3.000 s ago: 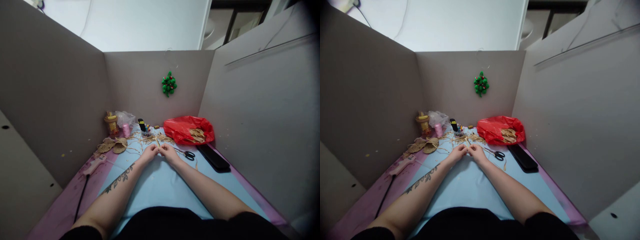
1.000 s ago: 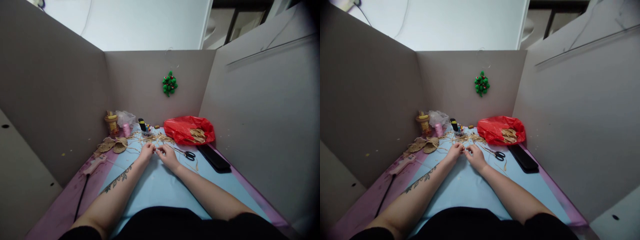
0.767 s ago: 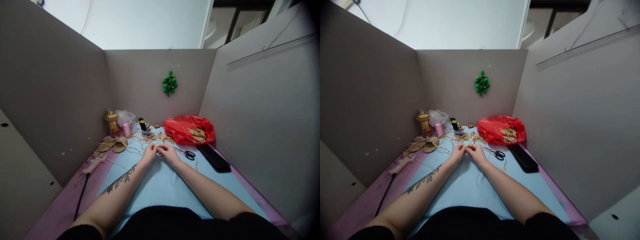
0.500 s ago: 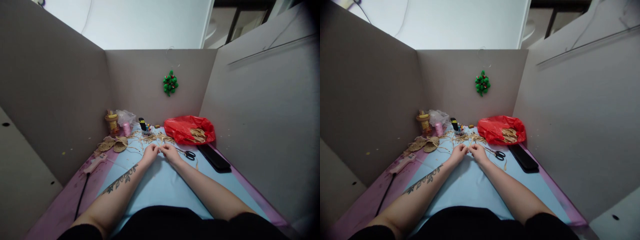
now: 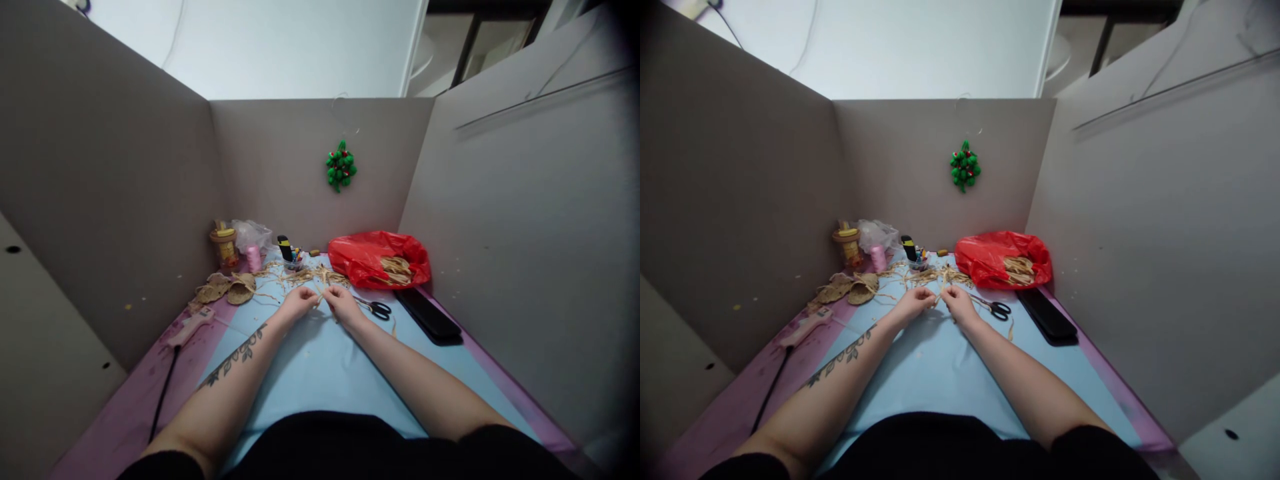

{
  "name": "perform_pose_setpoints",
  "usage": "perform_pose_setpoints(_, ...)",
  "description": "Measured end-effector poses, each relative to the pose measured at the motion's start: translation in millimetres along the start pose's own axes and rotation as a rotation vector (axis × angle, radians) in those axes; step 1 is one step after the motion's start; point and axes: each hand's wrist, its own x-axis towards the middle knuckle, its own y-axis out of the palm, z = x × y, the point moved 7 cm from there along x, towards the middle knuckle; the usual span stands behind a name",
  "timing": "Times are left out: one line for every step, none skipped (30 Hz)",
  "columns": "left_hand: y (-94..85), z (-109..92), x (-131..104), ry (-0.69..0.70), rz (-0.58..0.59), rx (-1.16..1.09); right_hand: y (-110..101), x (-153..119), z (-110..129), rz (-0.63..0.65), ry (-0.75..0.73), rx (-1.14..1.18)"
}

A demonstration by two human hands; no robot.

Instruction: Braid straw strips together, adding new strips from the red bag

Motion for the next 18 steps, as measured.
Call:
perform_pose_setpoints(-0.1,0.9,0.2,-0.004,-0.005,-0.008,-0.2,0.2,-0.3,0.0,0.0,0.0)
perform_pose_setpoints(-1.0,1.3,0.6,-0.001,-0.02,-0.01,-0.4,0.2,-0.2,-0.001,-0.004,-0.004)
perform_pose_setpoints(-1.8,1.2,0.9,0.005,-0.036,-0.007,-0.6,0.1,0.5,-0.006,-0.014,-0.014)
perform_pose_setpoints(-2.3,0.6,1.1,0.013,-0.045,0.001,-0.9,0.0,1.6,-0.014,-0.025,-0.028)
perform_pose_setpoints(-2.4,-0.4,1.2,0.024,-0.047,0.013,-1.4,-0.3,2.8,-0.027,-0.036,-0.042)
perform_pose_setpoints(-2.2,-1.7,1.1,0.035,-0.046,0.03,-1.8,-0.6,3.7,-0.04,-0.04,-0.051)
perform_pose_setpoints(-1.6,-2.9,0.8,0.045,-0.044,0.053,-1.8,-1.0,4.1,-0.051,-0.035,-0.052)
perform_pose_setpoints(-1.2,-4.1,0.2,0.057,-0.047,0.086,-1.5,-1.6,3.9,-0.057,-0.019,-0.045)
perform_pose_setpoints(-0.7,-5.6,-0.6,0.075,-0.056,0.13,-0.6,-2.3,3.1,-0.057,0.007,-0.031)
perform_pose_setpoints(-0.1,-7.5,-1.8,0.103,-0.073,0.185,0.4,-3.3,1.9,-0.054,0.041,-0.012)
perform_pose_setpoints(0.9,-9.8,-3.3,0.139,-0.092,0.248,1.6,-4.6,0.3,-0.05,0.08,0.008)
perform_pose_setpoints(2.3,-12.3,-5.1,0.18,-0.113,0.311,2.5,-6.2,-1.4,-0.05,0.12,0.024)
perform_pose_setpoints(4.3,-14.8,-7.2,0.225,-0.132,0.369,3.2,-7.9,-3.0,-0.053,0.156,0.04)
perform_pose_setpoints(6.8,-16.9,-9.4,0.266,-0.145,0.42,3.8,-9.5,-4.5,-0.055,0.184,0.055)
perform_pose_setpoints(9.5,-18.5,-11.4,0.301,-0.153,0.463,4.3,-10.7,-5.4,-0.057,0.199,0.066)
perform_pose_setpoints(12.1,-19.8,-13.3,0.332,-0.156,0.496,4.6,-11.3,-5.7,-0.058,0.198,0.071)
perform_pose_setpoints(14.7,-20.9,-14.8,0.359,-0.151,0.521,4.3,-11.1,-5.5,-0.063,0.182,0.067)
perform_pose_setpoints(16.7,-21.7,-15.9,0.378,-0.141,0.533,3.6,-10.2,-5.0,-0.071,0.156,0.057)
